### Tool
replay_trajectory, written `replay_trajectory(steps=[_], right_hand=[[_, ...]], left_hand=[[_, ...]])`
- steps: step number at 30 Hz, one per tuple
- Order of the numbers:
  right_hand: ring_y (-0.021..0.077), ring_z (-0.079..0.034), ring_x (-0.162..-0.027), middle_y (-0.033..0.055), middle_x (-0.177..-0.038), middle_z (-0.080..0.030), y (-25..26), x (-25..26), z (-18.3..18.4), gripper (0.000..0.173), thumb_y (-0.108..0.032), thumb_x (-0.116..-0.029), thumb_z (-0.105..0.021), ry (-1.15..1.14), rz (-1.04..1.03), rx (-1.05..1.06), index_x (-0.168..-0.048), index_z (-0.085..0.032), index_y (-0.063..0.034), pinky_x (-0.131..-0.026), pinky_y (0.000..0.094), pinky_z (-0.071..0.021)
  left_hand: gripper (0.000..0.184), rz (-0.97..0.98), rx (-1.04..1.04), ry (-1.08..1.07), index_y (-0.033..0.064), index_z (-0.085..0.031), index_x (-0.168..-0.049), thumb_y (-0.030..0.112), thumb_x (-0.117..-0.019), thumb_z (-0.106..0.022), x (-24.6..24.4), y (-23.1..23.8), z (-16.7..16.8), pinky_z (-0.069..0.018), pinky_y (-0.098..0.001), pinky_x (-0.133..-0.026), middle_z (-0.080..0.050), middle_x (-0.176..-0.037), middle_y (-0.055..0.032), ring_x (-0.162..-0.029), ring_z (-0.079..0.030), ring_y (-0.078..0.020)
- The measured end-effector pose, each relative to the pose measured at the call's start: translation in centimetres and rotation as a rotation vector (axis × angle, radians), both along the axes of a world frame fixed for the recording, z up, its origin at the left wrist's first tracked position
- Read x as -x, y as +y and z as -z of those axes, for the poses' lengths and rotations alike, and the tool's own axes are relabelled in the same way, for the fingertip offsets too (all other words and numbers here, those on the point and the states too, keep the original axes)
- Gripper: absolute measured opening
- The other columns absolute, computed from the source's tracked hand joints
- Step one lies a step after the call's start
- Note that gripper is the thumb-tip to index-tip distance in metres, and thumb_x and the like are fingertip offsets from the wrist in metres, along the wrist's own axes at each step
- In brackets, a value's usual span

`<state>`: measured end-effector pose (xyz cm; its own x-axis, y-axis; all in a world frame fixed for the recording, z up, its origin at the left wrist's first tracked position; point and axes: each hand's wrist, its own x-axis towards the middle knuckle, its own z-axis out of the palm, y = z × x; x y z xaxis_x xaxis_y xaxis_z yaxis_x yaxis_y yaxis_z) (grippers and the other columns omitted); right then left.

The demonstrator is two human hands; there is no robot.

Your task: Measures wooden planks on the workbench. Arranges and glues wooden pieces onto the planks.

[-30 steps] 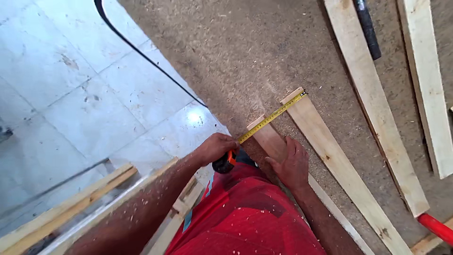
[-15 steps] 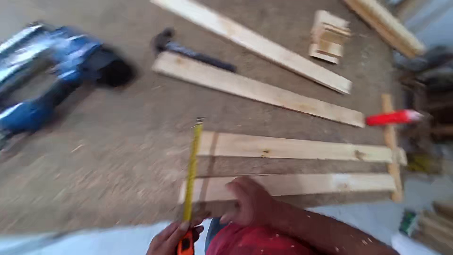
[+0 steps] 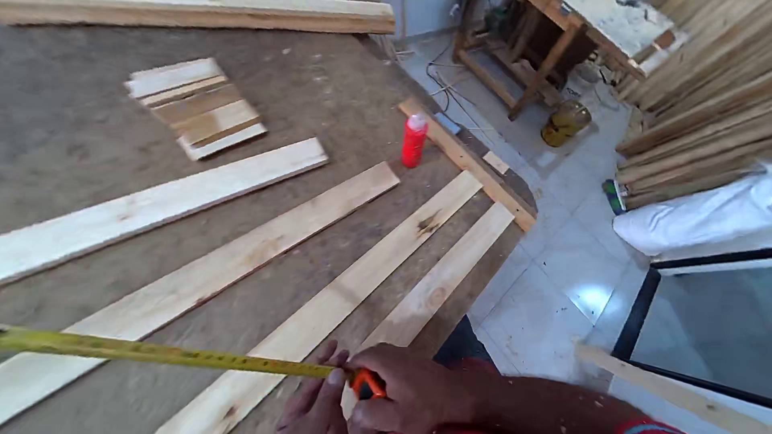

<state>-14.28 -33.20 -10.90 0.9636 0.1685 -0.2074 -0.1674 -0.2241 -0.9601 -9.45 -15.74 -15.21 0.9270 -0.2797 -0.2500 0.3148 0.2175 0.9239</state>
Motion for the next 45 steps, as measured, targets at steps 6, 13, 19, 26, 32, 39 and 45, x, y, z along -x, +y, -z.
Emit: replay_trajectory(steps=[6,13,19,26,32,39,45], right_hand=[[0.0263,-0.066,-0.109,0.0150,-0.121,-0.068,-20.4,8.7,4.8,0.042,-0.029,-0.0950,-0.067,0.280,0.302,0.062,-0.132,-0.066,-0.0086,-0.094,0.0477,-0.0551],[0.0221,-0.068,-0.095,0.0102,-0.114,-0.068,-35.2,15.7,7.3,0.048,-0.042,-0.0904,-0.066,0.664,0.602,0.174,-0.130,-0.066,-0.0145,-0.082,0.0460,-0.0586],[0.0216,-0.067,-0.093,0.0092,-0.110,-0.067,-39.3,13.2,8.3,0.053,-0.048,-0.0896,-0.061,0.760,0.581,0.237,-0.132,-0.065,-0.0165,-0.080,0.0437,-0.0574],[0.0233,-0.066,-0.101,0.0098,-0.113,-0.066,-41.9,8.9,8.2,0.055,-0.049,-0.0901,-0.060,0.810,0.474,0.271,-0.135,-0.063,-0.0176,-0.087,0.0443,-0.0554],[0.0231,-0.066,-0.100,0.0097,-0.112,-0.066,-42.2,9.4,8.4,0.053,-0.048,-0.0919,-0.059,0.836,0.456,0.273,-0.134,-0.063,-0.0168,-0.087,0.0442,-0.0553],[0.0223,-0.067,-0.094,0.0068,-0.109,-0.066,-41.8,10.8,9.4,0.049,-0.048,-0.0915,-0.064,0.823,0.512,0.253,-0.133,-0.064,-0.0213,-0.080,0.0470,-0.0574],[0.0217,-0.065,-0.092,0.0064,-0.108,-0.064,-41.9,10.9,9.6,0.048,-0.046,-0.0915,-0.065,0.790,0.538,0.281,-0.133,-0.064,-0.0225,-0.076,0.0473,-0.0576]], left_hand=[[0.028,0.439,-0.370,-0.058,-0.0012,-0.073,-0.113,0.013,-0.0894,-0.076,-0.8,-17.7,3.5,-0.0575,-0.0402,-0.100,-0.068,-0.129,-0.0143,-0.118,-0.066,-0.0224],[0.051,0.692,-1.169,-0.633,0.0092,-0.069,-0.130,0.034,-0.0876,-0.079,-9.9,-31.4,4.4,-0.0399,-0.0605,-0.115,-0.052,-0.150,-0.0195,-0.142,-0.045,-0.0407],[0.087,0.782,-1.457,-0.626,0.0135,-0.055,-0.146,0.047,-0.0730,-0.090,-13.7,-36.2,5.7,-0.0403,-0.0562,-0.116,-0.047,-0.155,-0.0160,-0.143,-0.045,-0.0360],[0.077,0.710,-1.509,-0.633,0.0136,-0.058,-0.142,0.034,-0.0748,-0.090,-13.2,-37.7,7.1,-0.0441,-0.0554,-0.111,-0.056,-0.146,-0.0147,-0.135,-0.052,-0.0365],[0.076,0.700,-1.504,-0.648,0.0133,-0.060,-0.140,0.033,-0.0735,-0.091,-13.1,-37.6,7.3,-0.0435,-0.0557,-0.112,-0.057,-0.144,-0.0143,-0.135,-0.053,-0.0367],[0.074,0.716,-1.490,-0.634,0.0106,-0.059,-0.141,0.032,-0.0766,-0.090,-12.8,-37.8,7.0,-0.0422,-0.0599,-0.111,-0.056,-0.145,-0.0172,-0.135,-0.051,-0.0411],[0.074,0.719,-1.495,-0.633,0.0113,-0.059,-0.140,0.030,-0.0761,-0.090,-13.0,-38.0,7.0,-0.0426,-0.0611,-0.110,-0.055,-0.145,-0.0175,-0.135,-0.051,-0.0417]])
